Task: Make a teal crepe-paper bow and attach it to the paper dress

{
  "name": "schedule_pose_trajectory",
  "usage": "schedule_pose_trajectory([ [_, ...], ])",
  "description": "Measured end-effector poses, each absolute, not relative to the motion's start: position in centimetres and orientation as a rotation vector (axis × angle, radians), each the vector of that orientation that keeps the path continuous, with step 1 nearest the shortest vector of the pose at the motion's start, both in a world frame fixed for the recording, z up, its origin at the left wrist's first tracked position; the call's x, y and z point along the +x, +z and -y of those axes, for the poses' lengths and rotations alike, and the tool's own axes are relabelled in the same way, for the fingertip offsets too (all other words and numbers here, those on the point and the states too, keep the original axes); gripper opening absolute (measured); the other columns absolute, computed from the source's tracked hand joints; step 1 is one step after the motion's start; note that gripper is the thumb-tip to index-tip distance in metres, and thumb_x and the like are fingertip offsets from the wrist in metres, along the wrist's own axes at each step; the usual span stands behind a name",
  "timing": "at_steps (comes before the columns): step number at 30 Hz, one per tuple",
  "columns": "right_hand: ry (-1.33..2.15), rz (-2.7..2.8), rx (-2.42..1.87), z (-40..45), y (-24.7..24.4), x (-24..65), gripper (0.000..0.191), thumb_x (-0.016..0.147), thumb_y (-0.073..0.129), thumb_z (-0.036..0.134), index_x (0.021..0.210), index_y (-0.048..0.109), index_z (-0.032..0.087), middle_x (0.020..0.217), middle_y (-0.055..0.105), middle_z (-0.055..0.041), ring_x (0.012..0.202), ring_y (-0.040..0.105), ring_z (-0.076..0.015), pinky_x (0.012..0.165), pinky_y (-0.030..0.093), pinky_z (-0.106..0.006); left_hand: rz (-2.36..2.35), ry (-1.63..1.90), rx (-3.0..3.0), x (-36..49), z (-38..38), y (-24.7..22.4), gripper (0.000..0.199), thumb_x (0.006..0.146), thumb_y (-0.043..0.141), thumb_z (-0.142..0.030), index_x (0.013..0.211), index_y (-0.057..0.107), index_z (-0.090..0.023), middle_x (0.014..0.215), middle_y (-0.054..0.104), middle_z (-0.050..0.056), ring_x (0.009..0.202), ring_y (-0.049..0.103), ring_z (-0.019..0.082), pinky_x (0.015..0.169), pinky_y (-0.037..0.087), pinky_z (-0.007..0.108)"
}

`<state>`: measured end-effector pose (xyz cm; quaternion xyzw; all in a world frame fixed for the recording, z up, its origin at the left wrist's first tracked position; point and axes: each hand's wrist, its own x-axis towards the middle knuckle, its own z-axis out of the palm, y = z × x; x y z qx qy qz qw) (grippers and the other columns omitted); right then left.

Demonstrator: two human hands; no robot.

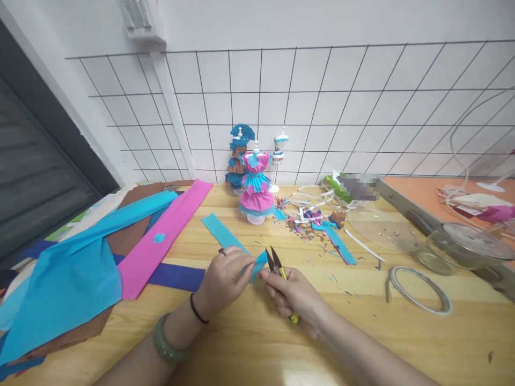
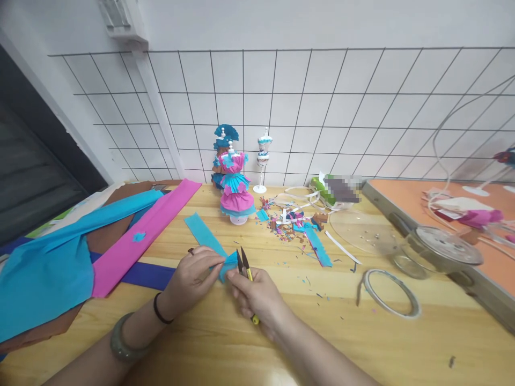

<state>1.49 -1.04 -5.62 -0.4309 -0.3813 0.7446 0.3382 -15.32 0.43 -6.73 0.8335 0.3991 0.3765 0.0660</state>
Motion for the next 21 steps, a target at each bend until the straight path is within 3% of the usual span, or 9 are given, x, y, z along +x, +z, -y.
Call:
schedule_pose_trajectory([
  [9, 1.699, 0.868, -1.068, 0.7, -7.1, 0.6, 0.042, 0.069, 0.064, 0.049, 0.051, 0.052, 0.013, 0.028, 0.027, 0.011, 0.027, 0.018, -0.0007, 0.03, 0.017, -0.016, -1.163, 1.067, 2.965, -14.8, 0.0, -7.0, 0.017, 0.082, 0.046, -0.013, 0.08, 0.062, -0.018, 0.069, 0.06, 0.006, 0.073, 0.054, 0.017, 0.071, 0.041, 0.033],
  [13, 1.649, 0.818, -1.062, 0.7, -7.4, 0.7, 0.039, 0.063, 0.07, 0.046, 0.055, 0.045, 0.016, 0.032, 0.026, 0.0127, 0.029, 0.019, -0.0011, 0.03, 0.017, -0.015, -1.045, 1.07, 3.097, -14.2, 0.2, -6.9, 0.011, 0.081, 0.049, -0.011, 0.077, 0.059, -0.016, 0.063, 0.057, 0.002, 0.067, 0.052, 0.016, 0.064, 0.041, 0.031],
  [16, 1.612, 0.837, -1.071, 0.4, -7.5, 1.1, 0.04, 0.06, 0.072, 0.045, 0.058, 0.042, 0.018, 0.035, 0.027, 0.0134, 0.03, 0.019, -0.0017, 0.03, 0.019, -0.016, -0.952, 1.022, 3.097, -13.8, 0.3, -6.5, 0.006, 0.08, 0.052, -0.017, 0.081, 0.058, -0.015, 0.067, 0.059, 0.003, 0.071, 0.054, 0.016, 0.066, 0.043, 0.031],
  [21, 1.475, 1.065, -1.193, -0.4, -7.4, 2.4, 0.036, 0.064, 0.068, 0.046, 0.062, 0.047, 0.017, 0.038, 0.03, 0.0114, 0.032, 0.024, -0.0034, 0.032, 0.023, -0.018, -0.96, 1.224, 2.756, -13.9, 0.3, -6.3, 0.02, 0.08, 0.053, -0.021, 0.099, 0.054, -0.015, 0.084, 0.064, 0.008, 0.08, 0.056, 0.018, 0.073, 0.045, 0.035],
])
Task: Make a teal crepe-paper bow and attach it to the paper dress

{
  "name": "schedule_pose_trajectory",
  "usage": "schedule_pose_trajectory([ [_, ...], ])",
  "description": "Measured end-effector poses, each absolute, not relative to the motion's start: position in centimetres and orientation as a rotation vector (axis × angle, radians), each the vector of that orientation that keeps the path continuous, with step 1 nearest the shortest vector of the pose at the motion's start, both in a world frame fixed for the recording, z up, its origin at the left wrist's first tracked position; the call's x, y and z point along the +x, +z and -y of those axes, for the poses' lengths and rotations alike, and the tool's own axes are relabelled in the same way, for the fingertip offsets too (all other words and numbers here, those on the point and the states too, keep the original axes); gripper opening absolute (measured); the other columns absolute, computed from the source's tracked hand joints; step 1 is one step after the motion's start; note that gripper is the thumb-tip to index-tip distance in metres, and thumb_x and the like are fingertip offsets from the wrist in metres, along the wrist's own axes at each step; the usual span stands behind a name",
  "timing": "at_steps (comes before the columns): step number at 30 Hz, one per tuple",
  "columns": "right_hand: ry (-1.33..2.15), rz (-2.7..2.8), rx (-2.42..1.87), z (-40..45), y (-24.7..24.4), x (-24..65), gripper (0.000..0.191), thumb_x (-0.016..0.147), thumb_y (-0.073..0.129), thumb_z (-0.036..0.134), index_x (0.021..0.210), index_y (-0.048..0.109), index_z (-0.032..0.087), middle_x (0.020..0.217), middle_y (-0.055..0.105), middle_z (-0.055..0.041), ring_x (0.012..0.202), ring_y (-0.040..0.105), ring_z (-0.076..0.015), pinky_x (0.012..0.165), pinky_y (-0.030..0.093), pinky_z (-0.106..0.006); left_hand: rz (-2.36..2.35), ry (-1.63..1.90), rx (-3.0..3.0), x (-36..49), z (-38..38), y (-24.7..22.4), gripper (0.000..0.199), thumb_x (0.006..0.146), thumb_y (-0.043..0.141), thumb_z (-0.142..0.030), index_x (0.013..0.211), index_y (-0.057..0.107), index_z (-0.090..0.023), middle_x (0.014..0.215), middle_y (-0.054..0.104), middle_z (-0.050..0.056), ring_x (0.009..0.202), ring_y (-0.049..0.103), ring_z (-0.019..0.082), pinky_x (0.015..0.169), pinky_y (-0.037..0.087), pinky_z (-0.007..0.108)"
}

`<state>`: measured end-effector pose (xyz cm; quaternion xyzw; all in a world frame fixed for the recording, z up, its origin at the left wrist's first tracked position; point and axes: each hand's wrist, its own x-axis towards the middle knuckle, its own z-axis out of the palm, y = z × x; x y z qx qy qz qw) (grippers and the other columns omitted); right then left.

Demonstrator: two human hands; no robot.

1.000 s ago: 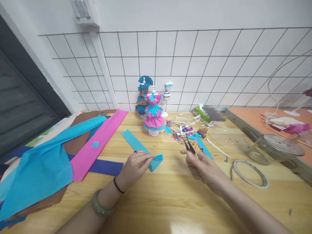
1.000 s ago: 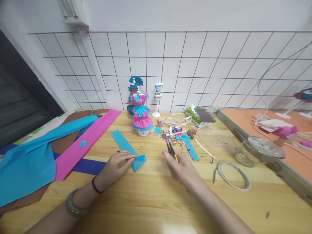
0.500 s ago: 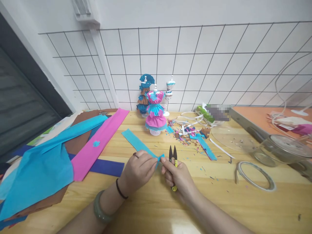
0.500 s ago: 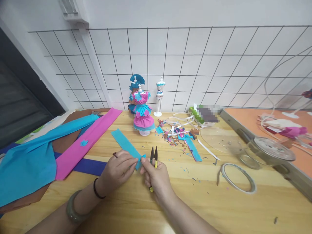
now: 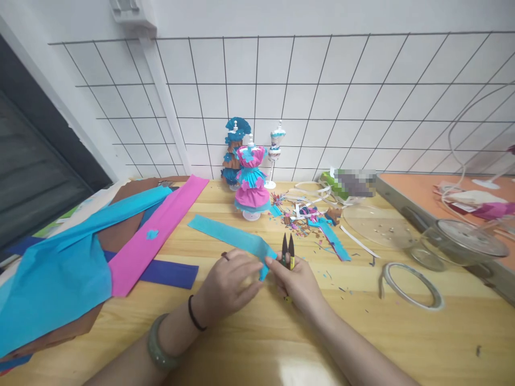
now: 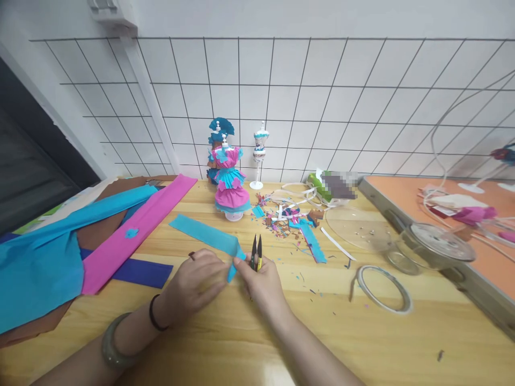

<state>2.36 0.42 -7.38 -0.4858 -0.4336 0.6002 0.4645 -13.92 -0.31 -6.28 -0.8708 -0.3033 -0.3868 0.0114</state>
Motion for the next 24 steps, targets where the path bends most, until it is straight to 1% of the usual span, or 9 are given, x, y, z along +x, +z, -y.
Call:
schedule_pose_trajectory([
  [3, 1.307, 1.345, -1.251, -0.67, -7.21, 2.84, 0.025, 0.065, 0.067, 0.036, 0.072, 0.056, 0.015, 0.049, 0.043, 0.0065, 0.041, 0.038, -0.0064, 0.039, 0.032, -0.02, 1.207, -1.332, -2.67, -14.34, 0.13, -6.64, 0.034, 0.08, 0.048, -0.014, 0.114, 0.048, -0.017, 0.105, 0.06, 0.01, 0.101, 0.053, 0.021, 0.089, 0.041, 0.041],
  [7, 1.076, 1.686, -1.224, -0.28, -7.1, 3.0, 0.025, 0.069, 0.062, 0.025, 0.093, 0.06, 0.016, 0.067, 0.055, 0.0013, 0.058, 0.05, -0.0108, 0.054, 0.041, -0.022, 1.335, -1.147, -2.849, -14.61, -0.05, -6.97, 0.06, 0.077, 0.047, -0.011, 0.134, 0.028, -0.014, 0.134, 0.04, 0.013, 0.128, 0.029, 0.023, 0.105, 0.03, 0.043],
  [9, 0.959, 1.818, -1.203, -0.03, -7.14, 3.01, 0.026, 0.071, 0.061, 0.024, 0.096, 0.058, 0.018, 0.074, 0.059, -0.0006, 0.061, 0.052, -0.0117, 0.056, 0.042, -0.022, 1.292, -1.057, -2.939, -14.63, -0.13, -6.97, 0.059, 0.076, 0.046, -0.01, 0.133, 0.03, -0.014, 0.136, 0.037, 0.012, 0.132, 0.022, 0.022, 0.107, 0.028, 0.043],
  [12, 0.842, 1.899, -1.163, 0.1, -7.37, 3.03, 0.022, 0.073, 0.06, 0.024, 0.094, 0.056, 0.019, 0.078, 0.061, -0.0014, 0.06, 0.052, -0.0113, 0.056, 0.041, -0.022, 1.254, -1.03, -2.958, -14.73, -0.28, -6.85, 0.039, 0.077, 0.047, -0.012, 0.116, 0.046, -0.016, 0.134, 0.042, 0.01, 0.133, 0.02, 0.023, 0.108, 0.024, 0.045],
  [15, 0.826, 1.88, -1.137, 0.01, -7.75, 3.0, 0.02, 0.075, 0.059, 0.026, 0.094, 0.054, 0.02, 0.077, 0.061, -0.0009, 0.057, 0.051, -0.0104, 0.051, 0.04, -0.021, 1.291, -1.056, -2.922, -14.92, -0.41, -6.72, 0.019, 0.078, 0.049, -0.014, 0.096, 0.055, -0.017, 0.132, 0.044, 0.009, 0.133, 0.021, 0.024, 0.109, 0.022, 0.047],
  [19, 0.822, 1.815, -1.13, -0.09, -7.92, 2.98, 0.023, 0.075, 0.059, 0.026, 0.096, 0.052, 0.019, 0.076, 0.06, -0.0011, 0.055, 0.048, -0.0093, 0.048, 0.039, -0.02, 1.271, -1.09, -2.937, -15.03, -0.47, -6.65, 0.008, 0.078, 0.05, -0.014, 0.083, 0.055, -0.017, 0.121, 0.055, 0.008, 0.128, 0.031, 0.023, 0.108, 0.019, 0.047],
  [20, 0.818, 1.803, -1.133, -0.1, -7.86, 3.0, 0.023, 0.075, 0.059, 0.025, 0.096, 0.053, 0.019, 0.076, 0.06, -0.0008, 0.053, 0.047, -0.0086, 0.047, 0.038, -0.02, 1.278, -1.099, -2.955, -15.03, -0.44, -6.62, 0.006, 0.078, 0.05, -0.014, 0.081, 0.055, -0.017, 0.113, 0.06, 0.008, 0.123, 0.039, 0.023, 0.107, 0.021, 0.046],
  [22, 0.818, 1.782, -1.138, -0.1, -7.69, 3.04, 0.023, 0.075, 0.059, 0.024, 0.096, 0.053, 0.018, 0.075, 0.06, -0.0004, 0.049, 0.044, -0.0076, 0.045, 0.037, -0.019, 1.368, -1.113, -2.996, -15.01, -0.32, -6.47, 0.005, 0.078, 0.051, -0.016, 0.079, 0.056, -0.017, 0.094, 0.066, 0.006, 0.102, 0.055, 0.019, 0.1, 0.033, 0.041],
  [24, 0.828, 1.774, -1.133, -0.07, -7.59, 3.11, 0.024, 0.075, 0.059, 0.024, 0.097, 0.054, 0.018, 0.076, 0.061, -0.0005, 0.049, 0.044, -0.0075, 0.045, 0.037, -0.019, 1.557, -1.115, -3.033, -14.98, -0.13, -6.23, 0.009, 0.077, 0.053, -0.019, 0.083, 0.058, -0.017, 0.083, 0.065, 0.004, 0.082, 0.059, 0.015, 0.083, 0.044, 0.032],
])
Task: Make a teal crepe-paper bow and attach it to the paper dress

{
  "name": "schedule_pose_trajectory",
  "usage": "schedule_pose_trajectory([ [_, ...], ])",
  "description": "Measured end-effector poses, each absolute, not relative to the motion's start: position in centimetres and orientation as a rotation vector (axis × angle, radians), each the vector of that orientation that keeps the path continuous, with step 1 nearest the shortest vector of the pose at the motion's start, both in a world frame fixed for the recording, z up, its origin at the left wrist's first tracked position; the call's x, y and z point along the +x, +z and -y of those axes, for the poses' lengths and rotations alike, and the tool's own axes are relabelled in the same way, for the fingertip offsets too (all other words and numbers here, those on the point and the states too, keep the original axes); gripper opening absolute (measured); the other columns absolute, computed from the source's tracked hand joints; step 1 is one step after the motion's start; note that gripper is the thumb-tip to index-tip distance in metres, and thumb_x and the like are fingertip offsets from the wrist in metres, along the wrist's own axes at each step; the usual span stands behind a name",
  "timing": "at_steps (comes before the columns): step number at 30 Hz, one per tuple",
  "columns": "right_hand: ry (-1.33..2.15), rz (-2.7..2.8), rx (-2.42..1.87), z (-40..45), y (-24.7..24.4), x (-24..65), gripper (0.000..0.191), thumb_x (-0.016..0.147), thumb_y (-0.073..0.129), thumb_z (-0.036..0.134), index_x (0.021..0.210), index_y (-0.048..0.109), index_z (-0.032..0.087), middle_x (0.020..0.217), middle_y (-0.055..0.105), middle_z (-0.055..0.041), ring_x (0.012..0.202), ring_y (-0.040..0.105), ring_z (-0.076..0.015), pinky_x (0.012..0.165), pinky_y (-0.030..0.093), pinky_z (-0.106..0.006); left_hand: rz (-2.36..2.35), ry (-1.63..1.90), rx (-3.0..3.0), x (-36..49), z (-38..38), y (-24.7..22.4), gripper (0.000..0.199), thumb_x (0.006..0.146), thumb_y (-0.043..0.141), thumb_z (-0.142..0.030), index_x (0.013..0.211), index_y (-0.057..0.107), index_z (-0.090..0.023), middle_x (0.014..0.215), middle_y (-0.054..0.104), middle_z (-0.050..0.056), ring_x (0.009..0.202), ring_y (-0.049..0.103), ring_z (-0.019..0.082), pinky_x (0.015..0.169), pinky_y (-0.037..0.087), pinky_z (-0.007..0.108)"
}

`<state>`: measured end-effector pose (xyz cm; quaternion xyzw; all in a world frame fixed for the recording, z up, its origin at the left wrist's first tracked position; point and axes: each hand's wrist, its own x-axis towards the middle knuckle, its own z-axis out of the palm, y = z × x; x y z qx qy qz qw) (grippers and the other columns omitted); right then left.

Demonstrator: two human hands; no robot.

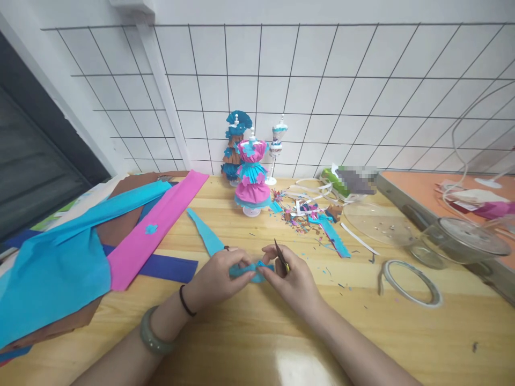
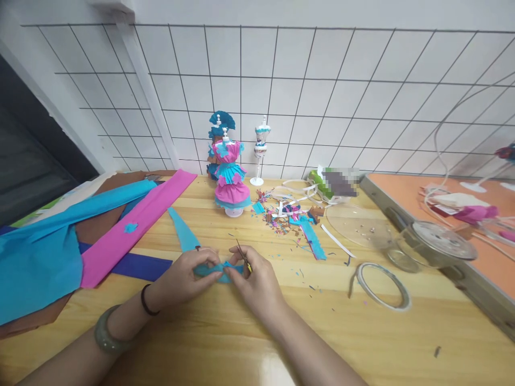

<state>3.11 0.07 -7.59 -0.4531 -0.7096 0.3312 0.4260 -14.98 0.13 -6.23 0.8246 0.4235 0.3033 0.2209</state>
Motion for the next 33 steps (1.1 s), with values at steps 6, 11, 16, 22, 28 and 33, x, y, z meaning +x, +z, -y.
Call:
schedule_pose_trajectory([
  [6, 0.798, 1.853, -1.075, 0.0, -8.1, 3.2, 0.027, 0.077, 0.055, 0.02, 0.104, 0.053, 0.02, 0.084, 0.064, -0.0034, 0.066, 0.056, -0.0123, 0.051, 0.042, -0.021, -1.109, 0.663, 1.931, -14.7, 0.1, -5.8, 0.029, 0.079, 0.054, -0.028, 0.106, 0.06, -0.02, 0.094, 0.066, 0.002, 0.074, 0.057, 0.012, 0.065, 0.045, 0.022],
  [11, 0.764, 1.916, -1.081, 0.1, -8.5, 3.1, 0.031, 0.077, 0.054, 0.02, 0.108, 0.052, 0.02, 0.09, 0.066, -0.0064, 0.072, 0.06, -0.0152, 0.055, 0.046, -0.024, -1.046, 0.756, 1.801, -14.4, -0.2, -6.3, 0.029, 0.08, 0.054, -0.029, 0.106, 0.062, -0.018, 0.105, 0.066, 0.006, 0.091, 0.062, 0.016, 0.074, 0.048, 0.023],
  [16, 0.786, 1.884, -1.135, 0.1, -8.4, 2.9, 0.034, 0.078, 0.054, 0.022, 0.112, 0.051, 0.019, 0.092, 0.066, -0.0073, 0.071, 0.059, -0.0152, 0.056, 0.046, -0.026, -1.107, 0.898, 1.983, -14.6, -0.3, -6.8, 0.02, 0.081, 0.054, -0.027, 0.09, 0.07, -0.02, 0.09, 0.071, 0.004, 0.081, 0.065, 0.017, 0.071, 0.048, 0.025],
  [22, 0.81, 1.818, -1.178, -0.2, -8.5, 3.0, 0.036, 0.077, 0.056, 0.022, 0.112, 0.051, 0.018, 0.09, 0.065, -0.0065, 0.07, 0.058, -0.0147, 0.055, 0.044, -0.024, -1.257, 0.991, 1.953, -14.7, -0.3, -6.7, 0.016, 0.079, 0.055, -0.027, 0.081, 0.068, -0.018, 0.079, 0.07, 0.004, 0.072, 0.063, 0.015, 0.064, 0.048, 0.023],
  [28, 0.811, 1.763, -1.204, -0.4, -8.1, 3.2, 0.034, 0.076, 0.056, 0.023, 0.109, 0.053, 0.017, 0.086, 0.065, -0.0055, 0.069, 0.057, -0.0146, 0.056, 0.043, -0.025, -1.297, 1.026, 1.763, -14.9, -0.6, -6.4, 0.014, 0.078, 0.056, -0.028, 0.077, 0.062, -0.015, 0.075, 0.067, 0.003, 0.069, 0.061, 0.014, 0.063, 0.048, 0.022],
  [33, 0.851, 1.718, -1.177, -0.3, -8.0, 3.1, 0.033, 0.076, 0.057, 0.026, 0.108, 0.054, 0.017, 0.086, 0.066, -0.0062, 0.067, 0.057, -0.0148, 0.055, 0.043, -0.024, -1.282, 1.044, 1.714, -15.0, -0.6, -6.4, 0.015, 0.077, 0.057, -0.03, 0.076, 0.061, -0.016, 0.075, 0.066, 0.003, 0.069, 0.061, 0.014, 0.065, 0.047, 0.023],
])
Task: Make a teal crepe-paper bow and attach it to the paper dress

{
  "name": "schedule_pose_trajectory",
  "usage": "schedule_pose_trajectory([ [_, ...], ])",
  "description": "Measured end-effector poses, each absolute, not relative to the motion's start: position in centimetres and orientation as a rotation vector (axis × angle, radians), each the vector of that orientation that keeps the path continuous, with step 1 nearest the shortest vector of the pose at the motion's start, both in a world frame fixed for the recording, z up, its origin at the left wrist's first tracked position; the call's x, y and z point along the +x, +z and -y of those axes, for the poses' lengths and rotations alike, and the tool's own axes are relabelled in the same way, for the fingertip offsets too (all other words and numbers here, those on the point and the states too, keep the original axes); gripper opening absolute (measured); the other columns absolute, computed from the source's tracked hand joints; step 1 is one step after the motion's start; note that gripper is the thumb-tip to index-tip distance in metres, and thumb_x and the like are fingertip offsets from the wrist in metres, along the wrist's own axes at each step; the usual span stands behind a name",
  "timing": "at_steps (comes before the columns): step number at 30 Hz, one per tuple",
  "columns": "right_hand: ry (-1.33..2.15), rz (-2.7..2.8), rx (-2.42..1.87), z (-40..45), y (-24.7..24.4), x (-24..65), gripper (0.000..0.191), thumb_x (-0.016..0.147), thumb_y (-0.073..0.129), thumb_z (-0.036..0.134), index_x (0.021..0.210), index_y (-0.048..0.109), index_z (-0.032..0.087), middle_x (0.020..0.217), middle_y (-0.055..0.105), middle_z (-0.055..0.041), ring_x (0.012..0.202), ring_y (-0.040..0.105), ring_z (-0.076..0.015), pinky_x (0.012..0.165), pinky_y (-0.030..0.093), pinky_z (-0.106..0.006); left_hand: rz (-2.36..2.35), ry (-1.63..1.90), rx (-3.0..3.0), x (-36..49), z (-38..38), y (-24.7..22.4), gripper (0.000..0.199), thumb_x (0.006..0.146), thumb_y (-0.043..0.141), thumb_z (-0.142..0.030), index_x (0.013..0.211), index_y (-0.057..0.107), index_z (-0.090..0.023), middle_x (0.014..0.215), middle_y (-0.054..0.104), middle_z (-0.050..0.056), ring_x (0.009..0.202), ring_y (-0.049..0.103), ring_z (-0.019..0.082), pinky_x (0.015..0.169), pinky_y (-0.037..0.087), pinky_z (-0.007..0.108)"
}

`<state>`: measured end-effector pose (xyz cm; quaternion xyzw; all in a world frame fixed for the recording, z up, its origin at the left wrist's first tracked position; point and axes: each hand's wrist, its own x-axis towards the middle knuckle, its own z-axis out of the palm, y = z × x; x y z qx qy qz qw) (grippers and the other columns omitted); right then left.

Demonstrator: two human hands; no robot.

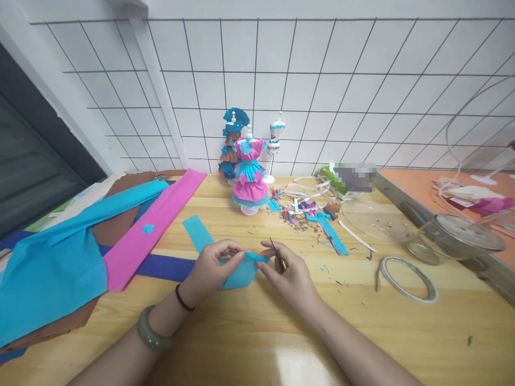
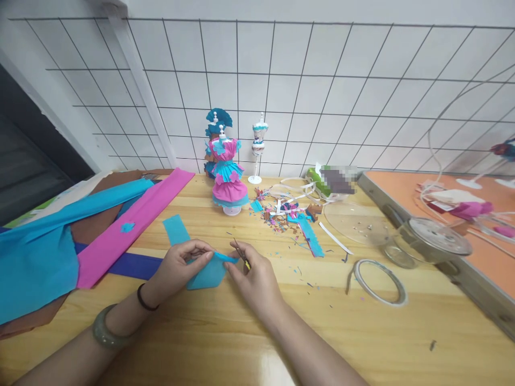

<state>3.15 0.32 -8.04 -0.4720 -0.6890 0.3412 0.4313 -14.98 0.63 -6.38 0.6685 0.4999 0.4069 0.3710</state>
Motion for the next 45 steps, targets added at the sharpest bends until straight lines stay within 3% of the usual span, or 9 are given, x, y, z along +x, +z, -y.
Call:
schedule_pose_trajectory([
  [4, 0.887, 1.68, -1.182, -0.4, -7.9, 3.2, 0.032, 0.077, 0.056, 0.028, 0.107, 0.055, 0.016, 0.081, 0.066, -0.006, 0.057, 0.052, -0.012, 0.051, 0.041, -0.023, -1.19, 1.041, 1.58, -15.1, -0.7, -6.7, 0.018, 0.077, 0.059, -0.032, 0.085, 0.059, -0.016, 0.084, 0.066, 0.005, 0.08, 0.061, 0.016, 0.072, 0.048, 0.025],
  [8, 0.899, 1.662, -1.196, -0.3, -7.7, 3.1, 0.032, 0.076, 0.057, 0.028, 0.105, 0.056, 0.015, 0.079, 0.066, -0.0051, 0.053, 0.049, -0.0105, 0.049, 0.04, -0.022, -1.074, 0.951, 1.444, -15.0, -0.8, -7.3, 0.042, 0.071, 0.066, -0.031, 0.107, 0.054, -0.016, 0.094, 0.064, 0.005, 0.087, 0.06, 0.016, 0.075, 0.047, 0.025],
  [14, 1.005, 1.624, -1.199, -0.2, -7.7, 2.8, 0.034, 0.075, 0.059, 0.034, 0.104, 0.056, 0.016, 0.082, 0.064, -0.0058, 0.071, 0.059, -0.0159, 0.055, 0.044, -0.024, -1.08, 0.922, 1.337, -14.8, -1.1, -7.0, 0.022, 0.069, 0.067, -0.033, 0.077, 0.061, -0.013, 0.072, 0.064, 0.002, 0.067, 0.057, 0.012, 0.061, 0.044, 0.022],
  [17, 1.075, 1.61, -1.197, -0.4, -7.4, 3.2, 0.039, 0.076, 0.058, 0.04, 0.107, 0.054, 0.015, 0.087, 0.062, -0.006, 0.082, 0.059, -0.0177, 0.07, 0.046, -0.027, -1.058, 0.958, 1.166, -15.0, -1.4, -7.0, 0.023, 0.067, 0.069, -0.032, 0.076, 0.058, -0.014, 0.068, 0.063, -0.001, 0.06, 0.056, 0.01, 0.057, 0.042, 0.02],
  [20, 1.167, 1.676, -1.176, -0.7, -6.8, 3.9, 0.041, 0.086, 0.044, 0.044, 0.112, 0.051, 0.015, 0.08, 0.061, -0.0039, 0.082, 0.059, -0.0169, 0.078, 0.044, -0.03, -1.045, 1.014, 0.998, -15.4, -1.8, -7.3, 0.026, 0.065, 0.072, -0.03, 0.079, 0.057, -0.015, 0.065, 0.063, -0.003, 0.056, 0.054, 0.008, 0.055, 0.04, 0.019],
  [23, 1.279, 1.761, -1.186, -0.8, -6.0, 4.7, 0.043, 0.09, 0.032, 0.045, 0.119, 0.048, 0.016, 0.067, 0.058, -0.0004, 0.076, 0.058, -0.0164, 0.074, 0.044, -0.03, -1.05, 1.036, 0.916, -15.7, -2.0, -7.4, 0.03, 0.062, 0.074, -0.03, 0.082, 0.057, -0.014, 0.067, 0.064, -0.002, 0.058, 0.056, 0.009, 0.059, 0.042, 0.021],
  [32, 1.537, 1.891, -1.216, -1.1, -5.4, 6.1, 0.053, 0.088, 0.036, 0.049, 0.131, 0.038, 0.018, 0.06, 0.05, 0.0028, 0.058, 0.05, -0.0126, 0.055, 0.038, -0.023, -1.086, 1.019, 0.858, -15.8, -2.1, -7.3, 0.036, 0.056, 0.078, -0.027, 0.083, 0.058, -0.013, 0.073, 0.067, 0.001, 0.063, 0.06, 0.012, 0.061, 0.044, 0.023],
  [45, 1.579, 1.882, -1.224, -0.9, -5.9, 5.5, 0.056, 0.088, 0.036, 0.049, 0.134, 0.033, 0.017, 0.057, 0.044, 0.0045, 0.054, 0.043, -0.0115, 0.054, 0.035, -0.024, -1.038, 0.879, 0.961, -15.8, -1.9, -7.7, 0.029, 0.06, 0.076, -0.027, 0.079, 0.06, -0.013, 0.07, 0.067, 0.0, 0.059, 0.059, 0.009, 0.057, 0.044, 0.02],
])
